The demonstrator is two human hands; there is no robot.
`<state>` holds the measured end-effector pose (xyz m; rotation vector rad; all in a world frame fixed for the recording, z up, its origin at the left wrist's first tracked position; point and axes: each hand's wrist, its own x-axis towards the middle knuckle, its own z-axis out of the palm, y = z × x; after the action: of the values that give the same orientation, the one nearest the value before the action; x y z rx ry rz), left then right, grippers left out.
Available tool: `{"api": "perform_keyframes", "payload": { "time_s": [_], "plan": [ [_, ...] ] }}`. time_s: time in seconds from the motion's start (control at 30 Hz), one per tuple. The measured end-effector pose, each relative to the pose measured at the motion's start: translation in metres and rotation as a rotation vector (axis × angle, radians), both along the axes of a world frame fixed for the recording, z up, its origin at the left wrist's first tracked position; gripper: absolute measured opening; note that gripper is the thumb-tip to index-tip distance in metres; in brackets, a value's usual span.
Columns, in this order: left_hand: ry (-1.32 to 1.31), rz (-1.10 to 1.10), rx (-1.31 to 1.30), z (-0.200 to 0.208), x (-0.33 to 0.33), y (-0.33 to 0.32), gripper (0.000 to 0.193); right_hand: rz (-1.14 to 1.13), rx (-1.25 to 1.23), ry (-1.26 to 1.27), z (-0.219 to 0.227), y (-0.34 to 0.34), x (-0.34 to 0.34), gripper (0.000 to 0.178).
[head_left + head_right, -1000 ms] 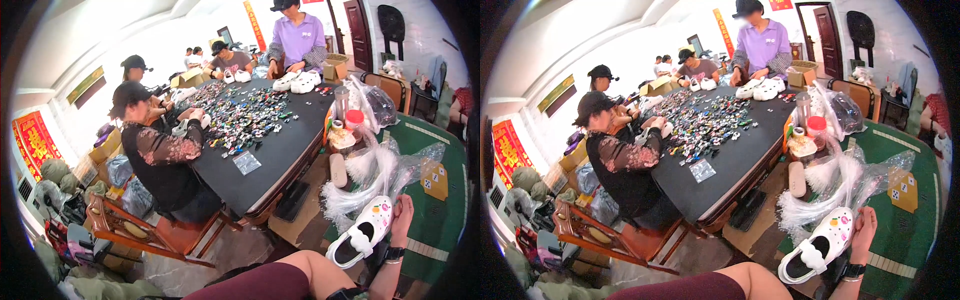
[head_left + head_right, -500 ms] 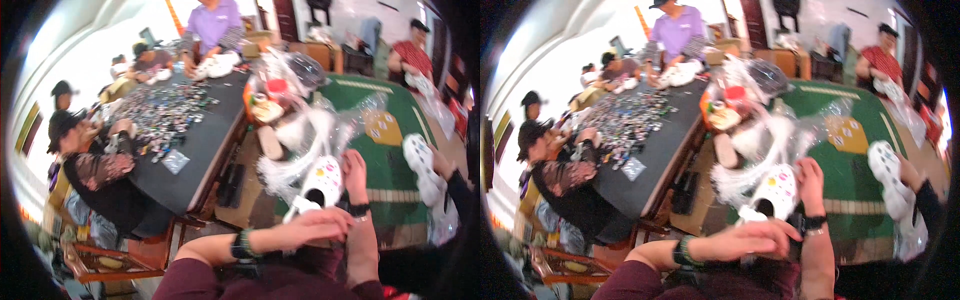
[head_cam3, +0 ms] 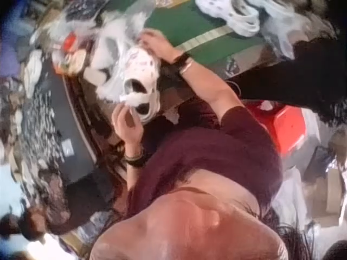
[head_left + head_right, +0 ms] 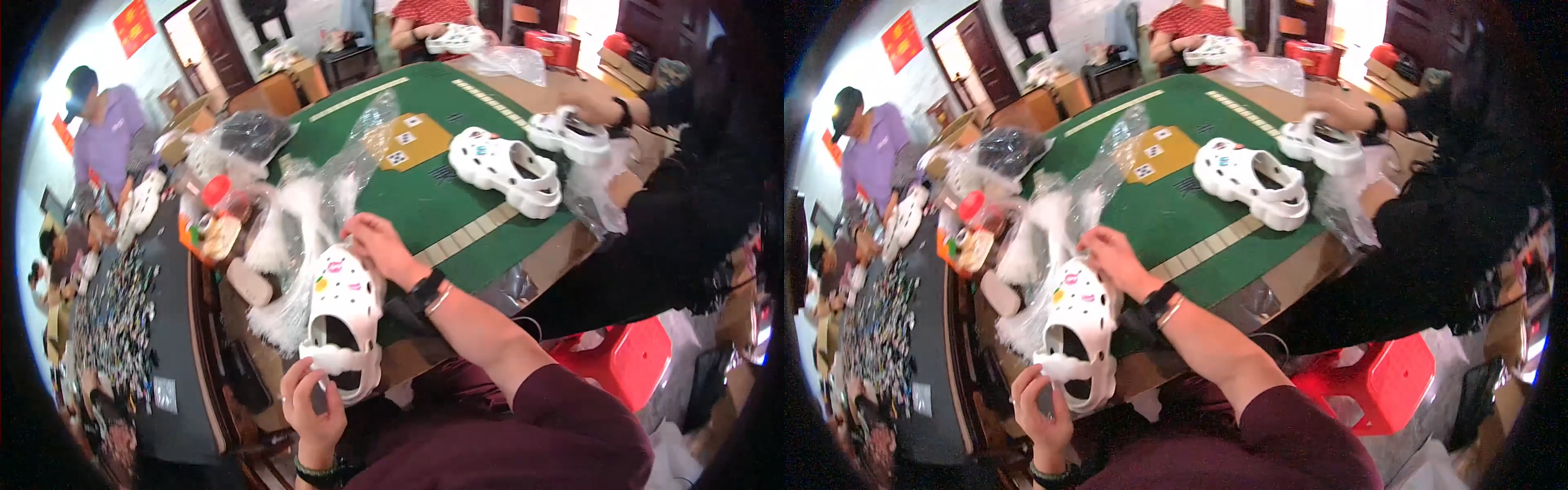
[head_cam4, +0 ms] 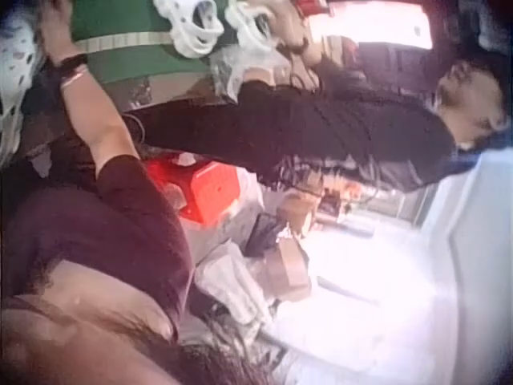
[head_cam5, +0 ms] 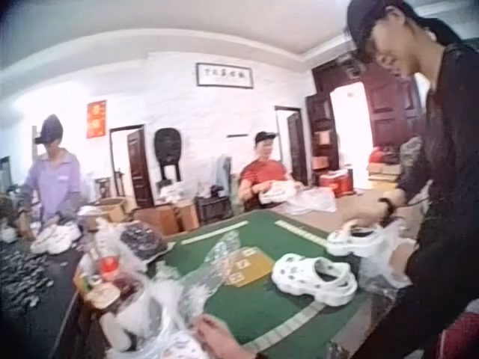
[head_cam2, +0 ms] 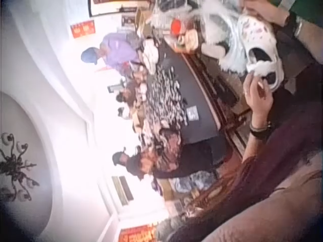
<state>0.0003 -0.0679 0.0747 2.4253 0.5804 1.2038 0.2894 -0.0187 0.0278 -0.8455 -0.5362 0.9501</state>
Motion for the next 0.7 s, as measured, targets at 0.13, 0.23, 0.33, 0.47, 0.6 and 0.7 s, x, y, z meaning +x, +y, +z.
{"api": "perform_keyframes", "payload": {
  "time_s": [0.13, 0.23, 0.33, 0.47, 0.6, 0.7],
  "plan": [
    [0.077, 0.028, 0.095, -0.023, 0.003, 0.009, 0.050, -0.022, 0.040, 0.012, -0.006, 0.002, 0.005, 0.016],
    [0.074, 0.093, -0.010, -0.044, 0.006, 0.016, 0.064, -0.041, 0.055, 0.033, -0.007, 0.005, 0.006, 0.016],
    [-0.064, -0.037, -0.536, -0.050, 0.009, 0.017, 0.070, -0.049, 0.032, 0.006, -0.007, 0.005, 0.009, 0.010],
    [-0.143, -0.106, -0.664, -0.063, 0.010, 0.020, 0.069, -0.063, 0.009, -0.005, -0.006, 0.006, 0.007, 0.009],
    [-0.178, -0.125, -0.808, -0.069, 0.011, 0.020, 0.072, -0.144, 0.004, -0.037, -0.008, 0.008, 0.010, 0.009],
    [-0.250, -0.157, -0.784, -0.089, 0.007, 0.026, 0.073, -0.154, 0.037, -0.056, -0.017, 0.013, 0.010, 0.009]
  ]
}}
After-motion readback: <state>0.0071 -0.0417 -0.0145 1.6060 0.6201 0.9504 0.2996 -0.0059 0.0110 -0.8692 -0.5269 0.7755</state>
